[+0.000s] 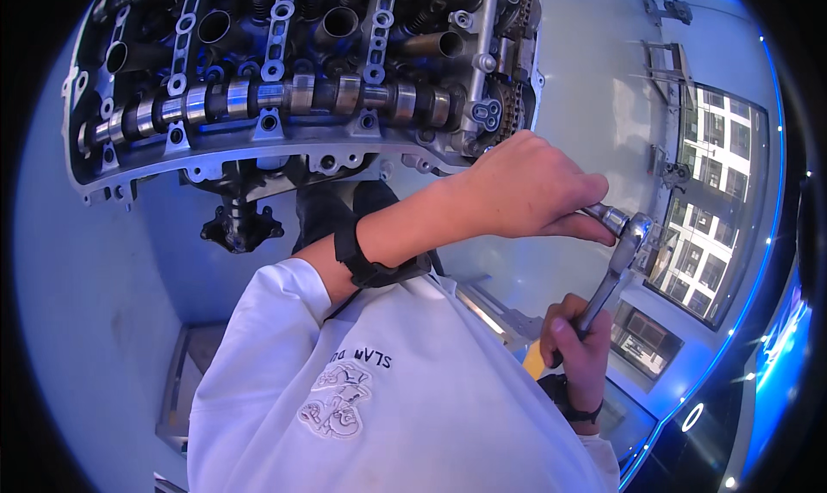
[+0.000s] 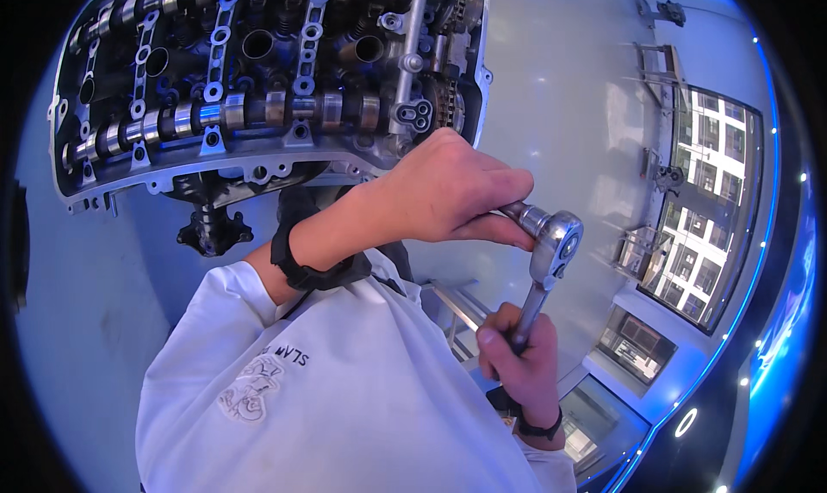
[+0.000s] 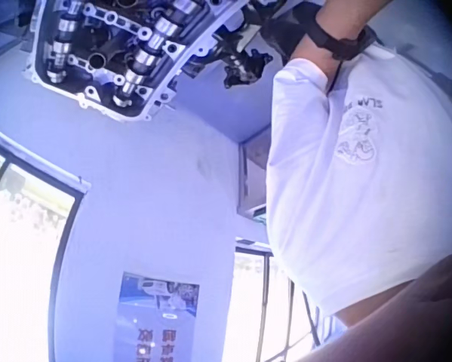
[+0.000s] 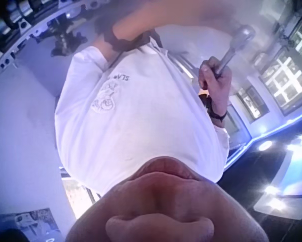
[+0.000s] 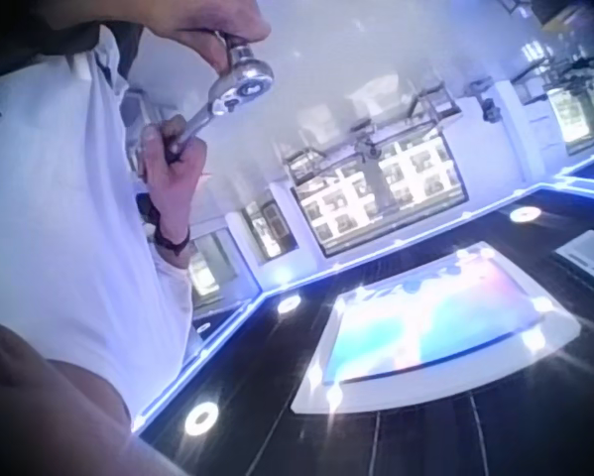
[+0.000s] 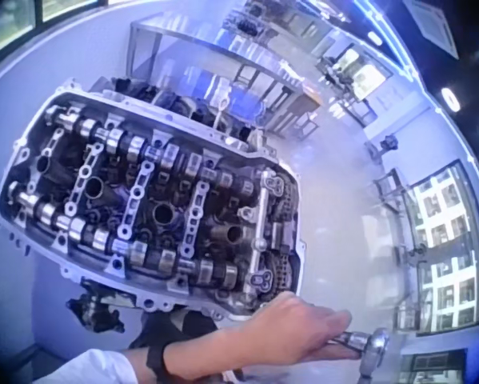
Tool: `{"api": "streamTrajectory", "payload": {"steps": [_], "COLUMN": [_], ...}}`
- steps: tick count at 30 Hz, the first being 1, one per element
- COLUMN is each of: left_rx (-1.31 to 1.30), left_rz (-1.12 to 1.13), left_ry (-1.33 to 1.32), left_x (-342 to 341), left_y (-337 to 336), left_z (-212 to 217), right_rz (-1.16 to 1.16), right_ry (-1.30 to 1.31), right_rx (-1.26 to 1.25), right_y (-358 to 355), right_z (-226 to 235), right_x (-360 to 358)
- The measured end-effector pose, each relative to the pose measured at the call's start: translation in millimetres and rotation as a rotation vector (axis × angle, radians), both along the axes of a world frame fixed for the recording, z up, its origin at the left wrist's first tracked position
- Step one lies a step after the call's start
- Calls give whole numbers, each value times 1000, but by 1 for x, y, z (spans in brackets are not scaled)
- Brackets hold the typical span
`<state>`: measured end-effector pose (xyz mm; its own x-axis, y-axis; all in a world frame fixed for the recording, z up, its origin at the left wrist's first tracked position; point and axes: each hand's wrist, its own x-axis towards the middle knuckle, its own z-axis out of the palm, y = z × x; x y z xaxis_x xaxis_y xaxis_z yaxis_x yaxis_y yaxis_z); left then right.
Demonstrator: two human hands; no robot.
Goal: The person is disassembling a car engine, specifically removing components from the cylinder head using various tools.
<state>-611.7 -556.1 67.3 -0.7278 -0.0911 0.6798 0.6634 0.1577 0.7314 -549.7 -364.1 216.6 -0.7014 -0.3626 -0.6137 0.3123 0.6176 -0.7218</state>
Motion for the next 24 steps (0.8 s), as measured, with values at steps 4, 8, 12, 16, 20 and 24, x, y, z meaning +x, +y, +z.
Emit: {"api": "streamTrajectory", "payload": {"steps": [4, 8, 12, 16, 20, 24], "left_rx": [-51, 23, 5, -49, -147, -6], "left_rz": [-26, 5, -72, -51, -16, -88], "left_ry": [23, 71, -25, -44, -120, -122], "left_x": [-2, -1, 4, 12, 11, 5], "left_y": [-4, -5, -7, -6, -4, -4], "left_z": [-2, -6, -11, -8, -4, 1], "right_rz": [-80, -227, 40, 803, 791, 731], "right_ry": [-313, -495, -402, 1065, 1196, 652], "right_rx": [-304, -304, -1, 737, 719, 600], "right_y": [-18, -13, 5, 3, -23, -46], "right_z": [-4, -8, -3, 5, 22, 33], "right_x": [10, 20, -8, -87, -136, -98]}}
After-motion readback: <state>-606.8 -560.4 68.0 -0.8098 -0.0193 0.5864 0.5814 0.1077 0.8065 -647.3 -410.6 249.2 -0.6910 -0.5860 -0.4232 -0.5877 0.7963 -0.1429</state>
